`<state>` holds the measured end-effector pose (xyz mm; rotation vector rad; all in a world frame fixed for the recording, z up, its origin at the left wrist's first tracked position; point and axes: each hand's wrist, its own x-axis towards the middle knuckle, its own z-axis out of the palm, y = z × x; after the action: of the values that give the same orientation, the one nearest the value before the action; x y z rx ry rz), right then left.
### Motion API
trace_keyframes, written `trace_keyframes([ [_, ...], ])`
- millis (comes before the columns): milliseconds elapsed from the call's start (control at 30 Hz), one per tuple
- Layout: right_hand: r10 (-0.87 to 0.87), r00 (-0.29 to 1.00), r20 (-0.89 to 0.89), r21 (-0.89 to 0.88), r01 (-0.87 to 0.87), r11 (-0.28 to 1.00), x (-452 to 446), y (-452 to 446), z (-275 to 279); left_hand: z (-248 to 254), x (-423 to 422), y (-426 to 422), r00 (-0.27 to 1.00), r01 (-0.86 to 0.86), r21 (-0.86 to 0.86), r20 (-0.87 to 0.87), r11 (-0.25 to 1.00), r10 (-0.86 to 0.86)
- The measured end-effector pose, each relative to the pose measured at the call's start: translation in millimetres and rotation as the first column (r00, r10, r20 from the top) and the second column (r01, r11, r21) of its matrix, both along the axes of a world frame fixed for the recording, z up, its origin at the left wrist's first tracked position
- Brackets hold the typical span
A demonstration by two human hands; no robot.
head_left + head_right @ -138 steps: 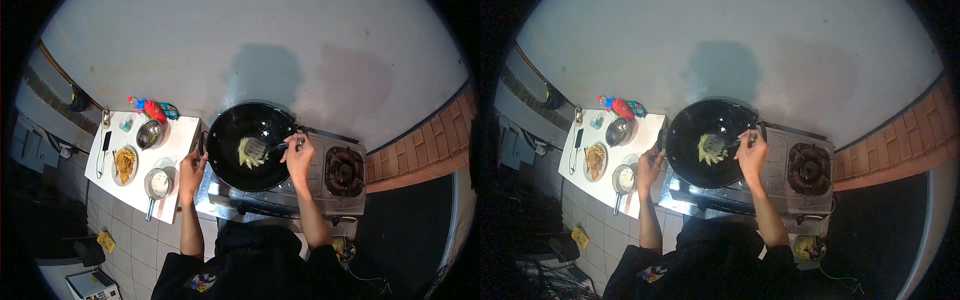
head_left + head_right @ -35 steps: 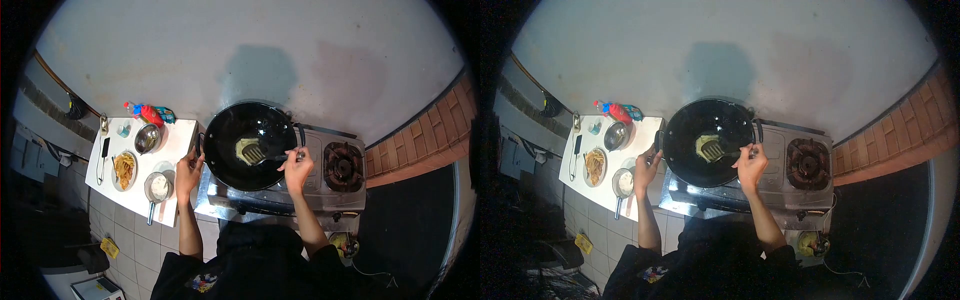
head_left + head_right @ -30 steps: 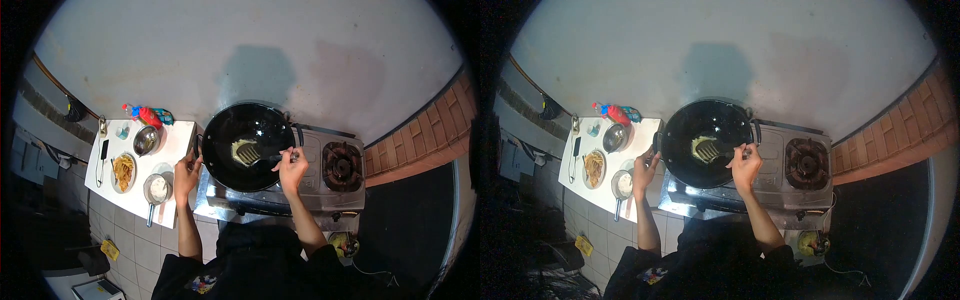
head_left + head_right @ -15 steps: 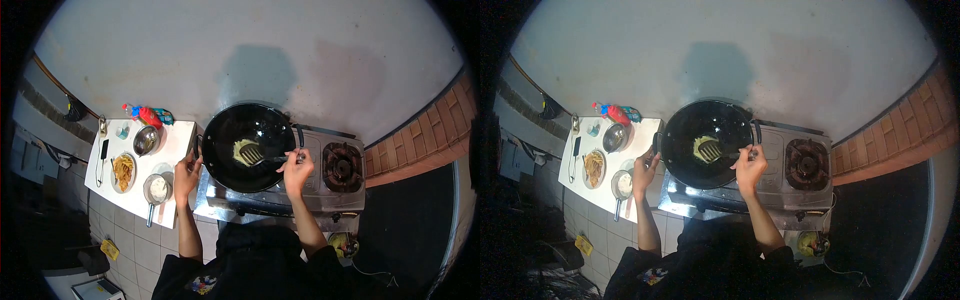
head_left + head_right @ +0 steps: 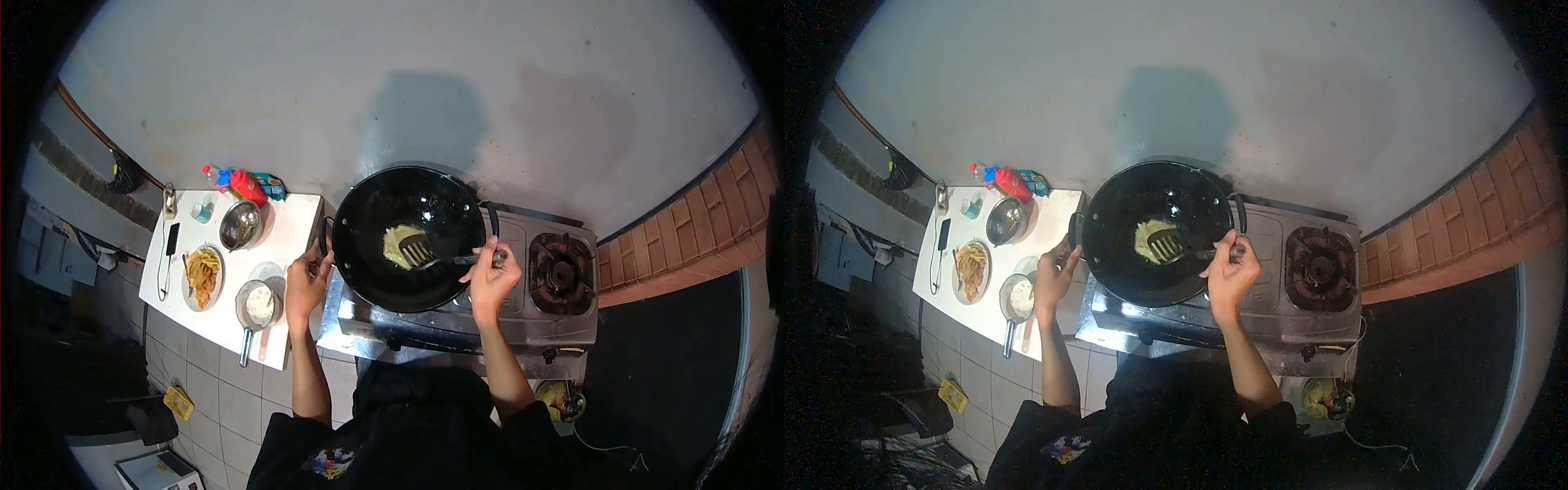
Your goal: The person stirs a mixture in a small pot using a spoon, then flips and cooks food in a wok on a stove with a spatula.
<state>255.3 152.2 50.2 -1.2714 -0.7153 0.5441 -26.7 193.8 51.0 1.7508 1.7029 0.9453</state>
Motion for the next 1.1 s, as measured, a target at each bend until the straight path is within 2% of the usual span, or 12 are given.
trace_keyframes([
  [33,-0.004,0.999,-0.043,0.020,0.005,1.000,1,-1,1,1,0,0,1.000,-0.002,-0.008,-0.003,1.000,0.001],
  [267,-0.001,0.999,-0.034,-0.014,0.000,1.000,-8,1,-9,2,2,0,1.000,0.003,-0.028,0.009,1.000,-0.002],
  [367,0.015,0.997,-0.076,0.037,-0.012,0.999,-8,6,-4,-2,-2,1,0.999,0.002,-0.028,-0.039,1.000,-0.003],
  [467,0.048,0.998,-0.032,0.096,-0.044,0.994,-6,13,0,-1,0,0,1.000,-0.003,-0.031,-0.004,1.000,0.003],
  [567,0.070,0.995,0.075,0.026,-0.072,0.997,-10,23,-5,0,1,0,1.000,0.001,-0.027,0.000,1.000,-0.001],
  [733,0.129,0.984,0.126,0.010,-0.131,0.991,-20,31,-17,-6,-1,2,1.000,0.021,-0.004,0.003,1.000,-0.021],
  [800,0.151,0.960,0.235,0.025,-0.162,0.986,-22,32,-21,-6,-1,1,1.000,0.013,-0.005,0.013,1.000,-0.013],
  [867,0.158,0.950,0.269,-0.004,-0.163,0.987,-21,32,-29,-5,-2,1,1.000,0.025,0.003,-0.002,1.000,-0.025],
  [933,0.138,0.888,0.439,-0.056,-0.127,0.990,-19,32,-32,-6,-1,1,1.000,0.015,0.002,0.014,1.000,-0.015],
  [1100,0.170,0.896,0.411,-0.060,-0.159,0.985,-22,23,-25,1,2,0,1.000,0.019,-0.026,0.024,0.999,-0.019],
])
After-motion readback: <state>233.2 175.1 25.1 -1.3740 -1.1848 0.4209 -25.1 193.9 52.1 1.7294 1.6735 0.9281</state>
